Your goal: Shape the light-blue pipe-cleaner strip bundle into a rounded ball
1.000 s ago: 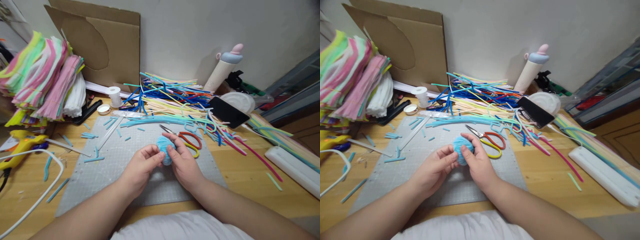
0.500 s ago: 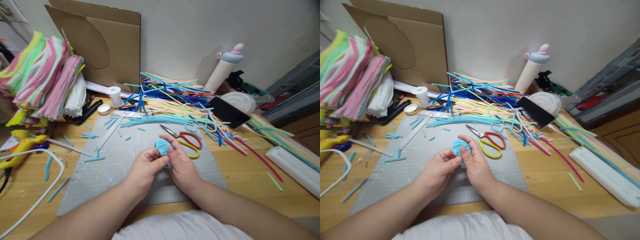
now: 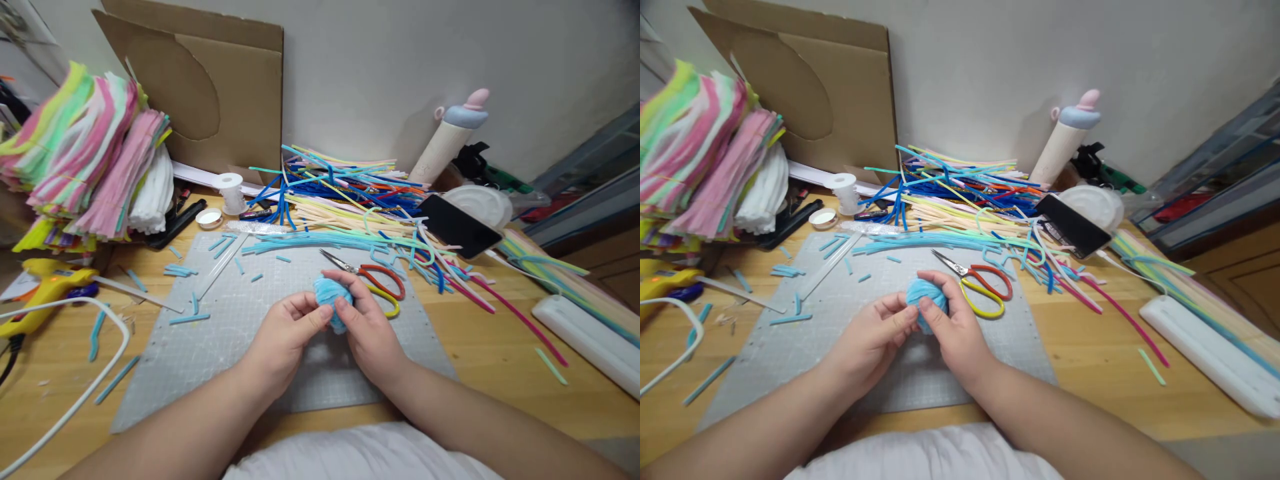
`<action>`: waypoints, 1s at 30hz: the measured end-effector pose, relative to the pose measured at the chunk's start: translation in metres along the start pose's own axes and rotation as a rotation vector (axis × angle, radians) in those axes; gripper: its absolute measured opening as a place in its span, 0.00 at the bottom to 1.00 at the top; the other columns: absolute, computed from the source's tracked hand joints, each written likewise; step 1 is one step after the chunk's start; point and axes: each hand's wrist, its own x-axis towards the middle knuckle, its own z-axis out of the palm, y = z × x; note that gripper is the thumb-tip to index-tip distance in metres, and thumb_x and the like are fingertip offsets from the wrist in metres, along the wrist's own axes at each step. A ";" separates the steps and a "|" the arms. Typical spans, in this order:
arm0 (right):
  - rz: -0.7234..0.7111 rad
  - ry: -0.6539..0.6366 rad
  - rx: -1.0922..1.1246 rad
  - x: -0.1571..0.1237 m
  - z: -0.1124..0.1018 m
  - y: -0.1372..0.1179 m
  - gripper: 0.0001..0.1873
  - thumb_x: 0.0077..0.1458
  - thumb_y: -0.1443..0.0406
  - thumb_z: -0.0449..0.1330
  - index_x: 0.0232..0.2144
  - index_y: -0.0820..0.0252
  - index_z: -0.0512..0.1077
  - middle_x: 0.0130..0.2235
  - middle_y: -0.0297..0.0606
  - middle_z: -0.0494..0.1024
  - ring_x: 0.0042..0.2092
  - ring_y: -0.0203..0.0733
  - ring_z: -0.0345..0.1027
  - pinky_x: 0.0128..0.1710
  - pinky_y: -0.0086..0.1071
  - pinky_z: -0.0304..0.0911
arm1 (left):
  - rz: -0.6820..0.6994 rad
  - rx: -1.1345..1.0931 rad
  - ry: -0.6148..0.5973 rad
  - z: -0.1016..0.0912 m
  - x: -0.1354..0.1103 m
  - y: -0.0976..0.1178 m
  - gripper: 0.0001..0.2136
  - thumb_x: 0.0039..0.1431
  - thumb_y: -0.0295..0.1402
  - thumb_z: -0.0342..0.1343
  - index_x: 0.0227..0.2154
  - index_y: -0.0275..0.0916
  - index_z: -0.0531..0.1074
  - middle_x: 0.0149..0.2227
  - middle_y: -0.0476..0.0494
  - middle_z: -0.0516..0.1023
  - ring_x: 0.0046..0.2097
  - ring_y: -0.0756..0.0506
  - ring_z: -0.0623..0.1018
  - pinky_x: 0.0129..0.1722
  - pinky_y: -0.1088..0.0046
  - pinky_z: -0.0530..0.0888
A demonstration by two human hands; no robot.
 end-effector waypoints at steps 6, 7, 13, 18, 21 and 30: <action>0.018 0.026 -0.003 0.001 0.001 -0.001 0.16 0.57 0.54 0.57 0.46 0.49 0.72 0.44 0.36 0.72 0.41 0.40 0.65 0.41 0.33 0.61 | -0.012 0.049 -0.044 -0.002 0.000 -0.001 0.10 0.42 0.35 0.69 0.24 0.35 0.76 0.24 0.49 0.74 0.29 0.51 0.69 0.33 0.75 0.64; 0.047 0.031 0.035 0.001 0.002 -0.001 0.16 0.57 0.53 0.57 0.45 0.49 0.72 0.42 0.35 0.72 0.39 0.39 0.65 0.38 0.32 0.61 | -0.011 0.054 -0.050 -0.002 0.001 -0.002 0.10 0.42 0.35 0.69 0.23 0.35 0.76 0.24 0.48 0.74 0.29 0.51 0.69 0.33 0.74 0.64; 0.094 0.059 0.140 0.003 0.001 -0.002 0.15 0.56 0.55 0.58 0.45 0.50 0.71 0.38 0.34 0.73 0.36 0.38 0.65 0.34 0.31 0.61 | -0.048 0.033 -0.072 -0.003 0.002 -0.004 0.11 0.46 0.37 0.66 0.30 0.35 0.77 0.29 0.46 0.75 0.32 0.50 0.70 0.36 0.74 0.64; 0.052 0.062 0.108 0.004 0.000 -0.005 0.15 0.56 0.55 0.57 0.44 0.52 0.74 0.43 0.38 0.75 0.43 0.44 0.67 0.44 0.37 0.62 | -0.067 0.044 -0.065 -0.004 0.003 -0.003 0.11 0.47 0.38 0.65 0.27 0.34 0.77 0.26 0.45 0.75 0.31 0.49 0.69 0.35 0.73 0.64; 0.043 0.073 0.111 0.004 0.000 -0.006 0.16 0.57 0.55 0.56 0.44 0.53 0.74 0.45 0.38 0.75 0.45 0.45 0.67 0.45 0.38 0.62 | -0.096 0.035 -0.045 -0.005 0.003 -0.002 0.11 0.47 0.37 0.66 0.26 0.33 0.77 0.25 0.45 0.75 0.28 0.50 0.68 0.32 0.74 0.62; -0.126 0.117 -0.164 0.007 -0.007 0.000 0.14 0.58 0.55 0.55 0.41 0.52 0.75 0.50 0.37 0.71 0.54 0.46 0.61 0.53 0.39 0.56 | -0.085 0.041 -0.105 -0.007 0.004 -0.005 0.10 0.48 0.34 0.65 0.33 0.34 0.77 0.31 0.44 0.78 0.33 0.50 0.72 0.37 0.75 0.66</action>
